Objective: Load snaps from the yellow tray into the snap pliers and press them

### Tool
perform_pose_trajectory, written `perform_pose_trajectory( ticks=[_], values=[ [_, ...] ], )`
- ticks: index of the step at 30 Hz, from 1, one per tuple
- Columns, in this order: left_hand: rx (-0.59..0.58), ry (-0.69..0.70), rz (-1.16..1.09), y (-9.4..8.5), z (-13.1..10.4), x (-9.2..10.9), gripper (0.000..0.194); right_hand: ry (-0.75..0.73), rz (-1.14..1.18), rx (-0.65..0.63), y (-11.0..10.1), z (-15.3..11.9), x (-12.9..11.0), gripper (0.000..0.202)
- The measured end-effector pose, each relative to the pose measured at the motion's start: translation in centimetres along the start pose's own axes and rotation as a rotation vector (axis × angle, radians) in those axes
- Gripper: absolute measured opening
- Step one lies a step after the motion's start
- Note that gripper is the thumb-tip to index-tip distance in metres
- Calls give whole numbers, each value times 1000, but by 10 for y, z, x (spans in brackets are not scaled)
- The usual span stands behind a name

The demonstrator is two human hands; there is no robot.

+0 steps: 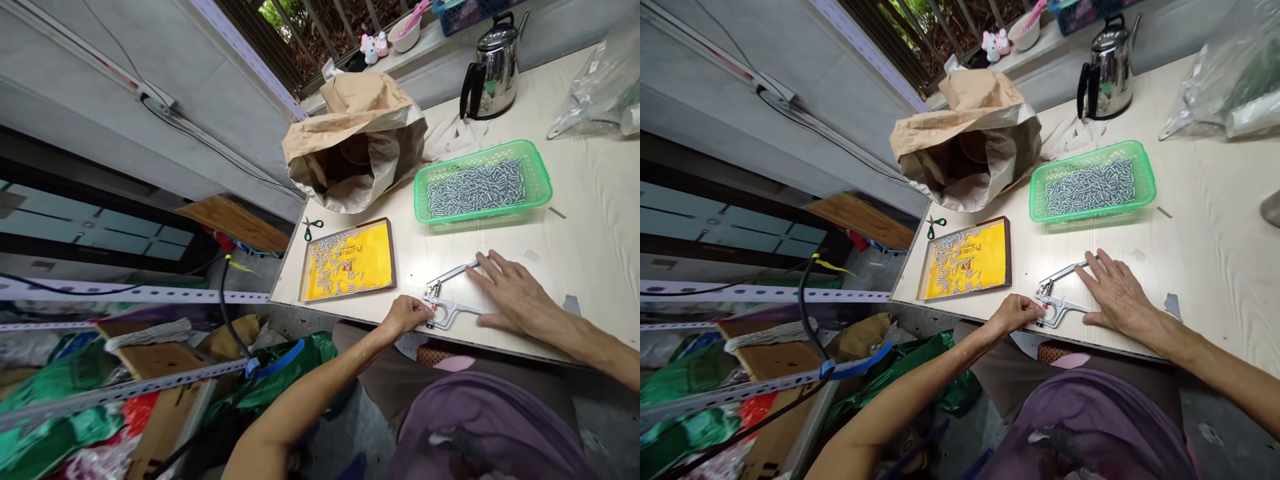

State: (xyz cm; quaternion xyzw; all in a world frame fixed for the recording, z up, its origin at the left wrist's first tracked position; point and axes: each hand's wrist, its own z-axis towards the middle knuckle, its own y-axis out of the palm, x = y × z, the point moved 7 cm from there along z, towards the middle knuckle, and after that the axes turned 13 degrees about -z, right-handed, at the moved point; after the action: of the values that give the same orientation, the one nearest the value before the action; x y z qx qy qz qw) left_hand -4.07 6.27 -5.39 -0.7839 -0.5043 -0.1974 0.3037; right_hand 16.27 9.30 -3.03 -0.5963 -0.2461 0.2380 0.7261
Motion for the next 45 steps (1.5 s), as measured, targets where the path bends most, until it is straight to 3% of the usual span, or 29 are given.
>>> perform_pose_trajectory(
  ticks=[3,10,12,15,17,20,23,25,27,30,34,38,41,42,43,45],
  values=[
    [-1,6,-23,1,2,-5,23,-54,-31,-37,7,7,3,83],
    [27,33,80,0,-3,-8,26,-39,-48,-114,-6,16,-2,69],
    [108,174,217,-1,-11,3,25,-39,-35,-116,-8,15,-4,56],
    [218,591,464,12,-25,35,19,-40,-7,-104,-11,13,-8,40],
    [189,827,597,32,-29,53,30,-40,14,-89,-13,11,-9,37],
    [64,985,733,58,-19,71,53,-61,59,-72,-14,10,-9,43],
    [-77,984,828,70,-7,79,63,-64,78,-68,-12,8,-5,56],
    [-105,965,884,73,-5,80,62,-32,49,-70,-10,7,0,57],
    [-81,956,931,74,-6,79,50,-16,6,-67,-6,5,1,44],
    [-43,951,972,78,-3,75,23,-59,-25,-25,-4,5,-5,5],
    [-15,958,972,78,7,76,21,-71,-26,53,-7,8,-7,24],
    [105,1020,882,75,9,75,24,-37,4,16,-11,16,6,8],
    [254,1099,788,79,-2,63,31,-73,75,-51,-12,24,21,53],
    [277,1122,761,83,-7,56,32,-92,91,-75,-10,27,25,59],
    [282,1139,738,88,-12,50,34,-107,102,-102,-8,30,30,58],
    [266,1153,690,98,-19,39,37,-104,113,-156,-1,37,40,38]
  ],
)
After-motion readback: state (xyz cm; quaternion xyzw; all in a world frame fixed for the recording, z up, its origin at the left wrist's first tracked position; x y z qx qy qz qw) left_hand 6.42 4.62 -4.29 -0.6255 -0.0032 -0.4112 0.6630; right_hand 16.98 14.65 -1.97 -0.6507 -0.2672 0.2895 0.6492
